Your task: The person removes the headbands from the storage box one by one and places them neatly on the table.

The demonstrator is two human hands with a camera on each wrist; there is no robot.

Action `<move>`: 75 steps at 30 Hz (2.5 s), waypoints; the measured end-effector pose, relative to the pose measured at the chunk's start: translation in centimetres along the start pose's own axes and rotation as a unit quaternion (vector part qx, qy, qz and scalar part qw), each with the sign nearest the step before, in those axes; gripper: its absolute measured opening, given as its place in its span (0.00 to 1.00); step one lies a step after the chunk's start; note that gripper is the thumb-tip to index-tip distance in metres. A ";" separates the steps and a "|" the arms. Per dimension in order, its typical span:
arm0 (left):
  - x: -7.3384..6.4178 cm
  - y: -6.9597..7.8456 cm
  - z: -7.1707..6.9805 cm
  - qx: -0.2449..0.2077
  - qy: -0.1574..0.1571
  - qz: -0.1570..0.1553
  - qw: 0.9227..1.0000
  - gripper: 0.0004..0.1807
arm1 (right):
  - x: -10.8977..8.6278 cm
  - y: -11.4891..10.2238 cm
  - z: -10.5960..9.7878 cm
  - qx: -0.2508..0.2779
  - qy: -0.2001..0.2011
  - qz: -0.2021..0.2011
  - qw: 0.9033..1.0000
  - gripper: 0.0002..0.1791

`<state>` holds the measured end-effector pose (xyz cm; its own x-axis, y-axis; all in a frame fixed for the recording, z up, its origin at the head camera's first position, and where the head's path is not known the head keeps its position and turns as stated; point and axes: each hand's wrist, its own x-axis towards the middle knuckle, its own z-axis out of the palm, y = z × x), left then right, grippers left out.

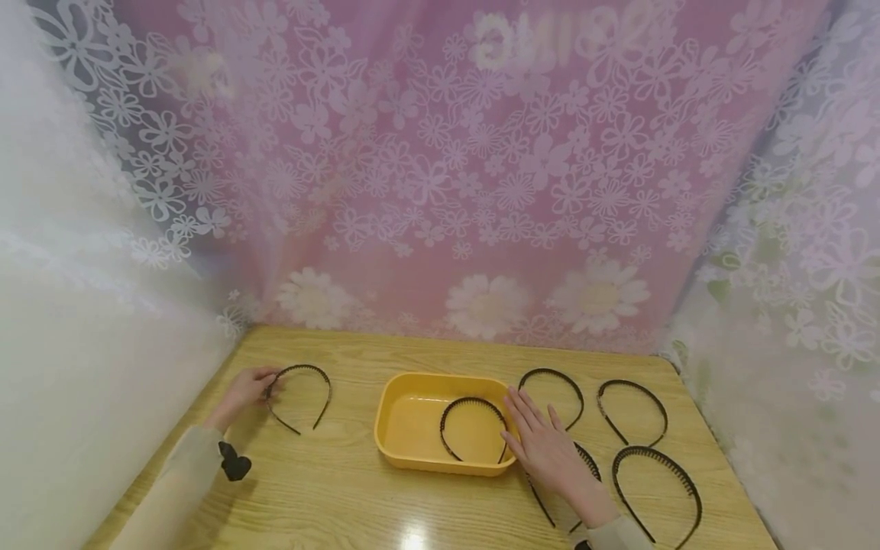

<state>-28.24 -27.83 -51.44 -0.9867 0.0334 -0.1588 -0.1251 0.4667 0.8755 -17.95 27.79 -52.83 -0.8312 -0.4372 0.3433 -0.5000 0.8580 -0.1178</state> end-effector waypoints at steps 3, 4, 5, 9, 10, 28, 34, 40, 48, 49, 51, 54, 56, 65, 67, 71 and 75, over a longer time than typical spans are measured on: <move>0.3 -0.4 -0.4 0.024 0.014 0.003 1.000 0.22 | 0.0 0.2 0.2 -0.004 -0.013 0.003 1.000 0.36; 0.4 -0.5 -0.5 0.038 0.017 0.006 0.999 0.22 | 0.0 0.1 0.1 0.000 -0.014 0.005 1.000 0.36; 0.5 -0.6 -0.7 0.052 0.021 0.009 0.998 0.22 | 0.0 0.1 0.0 0.001 -0.019 0.008 1.000 0.36; 0.6 -0.8 -1.1 0.109 0.033 0.019 0.993 0.22 | 0.1 -0.3 -0.5 0.018 -0.032 0.023 0.999 0.36; 0.6 -0.8 -1.3 0.131 0.039 0.025 0.990 0.22 | 0.1 -0.5 -0.6 0.022 -0.036 0.027 0.999 0.36; 0.8 -1.1 -2.2 0.232 0.099 0.030 0.967 0.15 | 0.3 -0.9 -1.2 0.018 -0.058 0.035 0.998 0.36; 0.7 -1.2 -2.1 0.231 0.101 0.020 0.967 0.13 | 0.3 -0.8 -1.2 0.022 -0.063 0.039 0.997 0.36; 0.7 -1.5 -2.1 0.240 0.109 0.022 0.964 0.12 | 0.3 -0.7 -1.1 0.014 -0.055 0.031 0.998 0.36; 0.8 -2.1 -2.2 0.225 0.112 0.019 0.968 0.13 | 0.2 -0.8 -1.1 0.007 -0.040 0.023 0.999 0.36; 0.7 -1.9 -2.2 0.226 0.111 0.019 0.968 0.13 | 0.2 -0.8 -1.1 0.007 -0.042 0.023 0.999 0.36; 0.6 -1.6 -2.2 0.227 0.110 0.023 0.967 0.14 | 0.2 -0.8 -1.1 0.008 -0.045 0.025 0.999 0.36; 0.4 -0.9 -2.1 0.230 0.114 0.037 0.966 0.16 | 0.2 -0.8 -1.1 0.006 -0.041 0.022 0.999 0.35; 0.4 -0.4 -2.1 0.229 0.116 0.046 0.965 0.17 | 0.1 -0.8 -1.1 0.005 -0.035 0.018 0.999 0.35; 0.9 1.9 -0.8 0.216 0.127 0.090 0.964 0.17 | 0.2 -0.7 -1.0 0.014 -0.051 0.029 0.998 0.35; 1.0 2.2 -0.3 0.205 0.130 0.103 0.965 0.16 | 0.2 -0.6 -1.0 0.013 -0.052 0.029 0.998 0.35; 1.3 2.9 0.7 0.180 0.128 0.125 0.967 0.16 | 0.1 -0.7 -1.0 0.008 -0.040 0.022 0.999 0.35; 1.2 4.1 1.8 0.144 0.115 0.133 0.974 0.17 | 0.1 -0.7 -1.1 0.009 -0.037 0.022 0.999 0.35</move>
<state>-29.78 -24.28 -48.89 -0.9813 0.0033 0.1927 0.1404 0.6976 0.7026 -17.42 27.38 -51.69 -0.8681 -0.4182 0.2676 -0.4660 0.8723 -0.1484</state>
